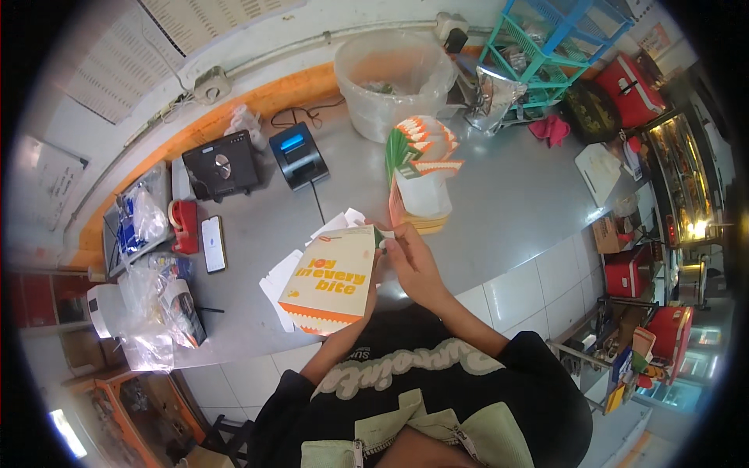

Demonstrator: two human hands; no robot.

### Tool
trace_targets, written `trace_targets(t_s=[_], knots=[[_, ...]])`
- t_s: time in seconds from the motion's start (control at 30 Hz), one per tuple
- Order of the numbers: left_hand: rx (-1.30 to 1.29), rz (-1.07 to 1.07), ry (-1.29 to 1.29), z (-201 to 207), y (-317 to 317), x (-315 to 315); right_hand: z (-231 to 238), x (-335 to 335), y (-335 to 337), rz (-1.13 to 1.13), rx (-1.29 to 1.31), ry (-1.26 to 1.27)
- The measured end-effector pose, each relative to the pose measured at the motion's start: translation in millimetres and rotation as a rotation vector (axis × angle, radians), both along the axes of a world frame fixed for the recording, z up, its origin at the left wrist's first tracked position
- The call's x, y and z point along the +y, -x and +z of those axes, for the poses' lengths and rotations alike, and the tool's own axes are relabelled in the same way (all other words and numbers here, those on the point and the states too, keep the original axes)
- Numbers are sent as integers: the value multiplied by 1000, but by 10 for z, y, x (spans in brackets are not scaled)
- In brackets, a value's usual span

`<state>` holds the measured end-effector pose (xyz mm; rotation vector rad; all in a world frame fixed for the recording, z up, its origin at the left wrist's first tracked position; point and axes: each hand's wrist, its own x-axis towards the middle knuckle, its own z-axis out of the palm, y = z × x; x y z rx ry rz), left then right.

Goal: The person repeatedly folds flat white cardboard pieces into small rectangular boxes and secures them with colorful adhesive strips. The person handles the boxes one at a time, folds the sides, applies the strips, and stacks the finished boxes on the counter.

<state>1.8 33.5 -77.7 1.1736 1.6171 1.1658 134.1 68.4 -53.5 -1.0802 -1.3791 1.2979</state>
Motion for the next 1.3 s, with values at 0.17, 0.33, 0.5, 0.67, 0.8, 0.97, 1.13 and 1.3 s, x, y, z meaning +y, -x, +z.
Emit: trace_targets(t_s=[0.17,0.33,0.5,0.67,0.8,0.97,1.13,1.3], knots=[[-114,41,-6,133,-25,74,-2,-14,-30,-18,210,161],[-184,36,6,203,14,123,68,47,-9,17,169,88],[-318,-39,88,218,129,167,90,55,-38,91,-233,-30],[-272,-80,91,132,201,209,-42,-49,39,107,-411,-68],[32,-152,25,-328,112,111,-318,25,36,-19,160,9],[57,-354,-266,431,-280,-145,-431,226,-519,-133,-288,-182],[58,-98,-430,643,-259,182,-105,137,-902,-7,-470,-221],[-424,-357,45,261,-181,347,11,82,-787,71,-472,-126]])
